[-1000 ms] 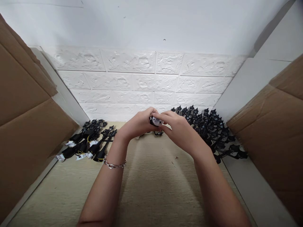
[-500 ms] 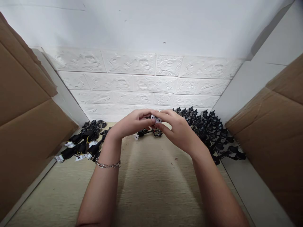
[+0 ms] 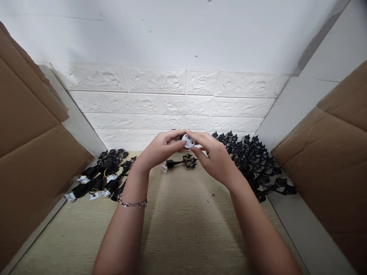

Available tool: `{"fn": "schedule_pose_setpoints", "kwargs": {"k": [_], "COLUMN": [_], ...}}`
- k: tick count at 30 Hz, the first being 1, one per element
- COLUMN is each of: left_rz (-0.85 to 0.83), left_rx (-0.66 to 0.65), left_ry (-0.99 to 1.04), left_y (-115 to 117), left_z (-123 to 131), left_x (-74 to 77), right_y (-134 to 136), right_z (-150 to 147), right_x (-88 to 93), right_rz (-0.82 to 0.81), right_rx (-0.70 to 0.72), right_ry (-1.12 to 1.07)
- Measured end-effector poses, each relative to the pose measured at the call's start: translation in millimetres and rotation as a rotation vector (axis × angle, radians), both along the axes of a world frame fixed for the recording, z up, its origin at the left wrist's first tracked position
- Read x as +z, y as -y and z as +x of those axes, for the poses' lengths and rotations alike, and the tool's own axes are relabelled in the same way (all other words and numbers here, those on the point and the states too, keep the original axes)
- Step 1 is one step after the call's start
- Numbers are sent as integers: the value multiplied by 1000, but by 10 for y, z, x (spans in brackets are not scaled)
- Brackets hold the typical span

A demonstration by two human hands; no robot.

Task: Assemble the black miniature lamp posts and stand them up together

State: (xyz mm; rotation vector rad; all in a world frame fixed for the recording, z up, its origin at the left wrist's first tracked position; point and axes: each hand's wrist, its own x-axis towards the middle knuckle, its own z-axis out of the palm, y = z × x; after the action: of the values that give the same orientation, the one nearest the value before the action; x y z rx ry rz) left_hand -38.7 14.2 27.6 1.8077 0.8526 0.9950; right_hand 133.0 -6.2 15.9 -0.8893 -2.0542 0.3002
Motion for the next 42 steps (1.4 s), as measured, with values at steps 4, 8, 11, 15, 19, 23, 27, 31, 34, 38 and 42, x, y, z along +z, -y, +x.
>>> {"fn": "schedule_pose_setpoints", "kwargs": {"k": [4,8,11,15,19,23,27,31,34,38,42], "left_rz": [-15,-33,-36,-44,-26,-13,-29,-34,-35,-6,16], "left_rx": [-12,19,23,9,11,15,-9,-68,-92,-64,-27], "left_ry": [83,108,110,120,144,157,202,272,253,139,65], "left_y": [-5,-15,-36,-69,-82,-80,-84,-71,-53,-46,-38], "left_z": [22,48,74,111,137,133,136,186,209,172,138], "left_x": [-13,-19,-38,-84,-105,-107,-129,-130,-107,-80,-71], "right_y": [-29,-48,-64,-77,-74,-75,-110,-157,-171,-163,-153], "right_z": [-31,-39,-27,-2,7,-1,-16,-58,-105,-152,-157], "right_x": [-32,-56,-57,-46,-44,-49,-71,-133,-188,-229,-221], "right_rz": [-50,65,145,119,50,-40,-161,-223,-166,-99,-52], "right_rx": [-43,-85,-105,-117,-107,-62,30,51,23,-13,-12], "right_ry": [-123,-93,-44,19,7,-88,-243,-400,-422,-370,-270]}}
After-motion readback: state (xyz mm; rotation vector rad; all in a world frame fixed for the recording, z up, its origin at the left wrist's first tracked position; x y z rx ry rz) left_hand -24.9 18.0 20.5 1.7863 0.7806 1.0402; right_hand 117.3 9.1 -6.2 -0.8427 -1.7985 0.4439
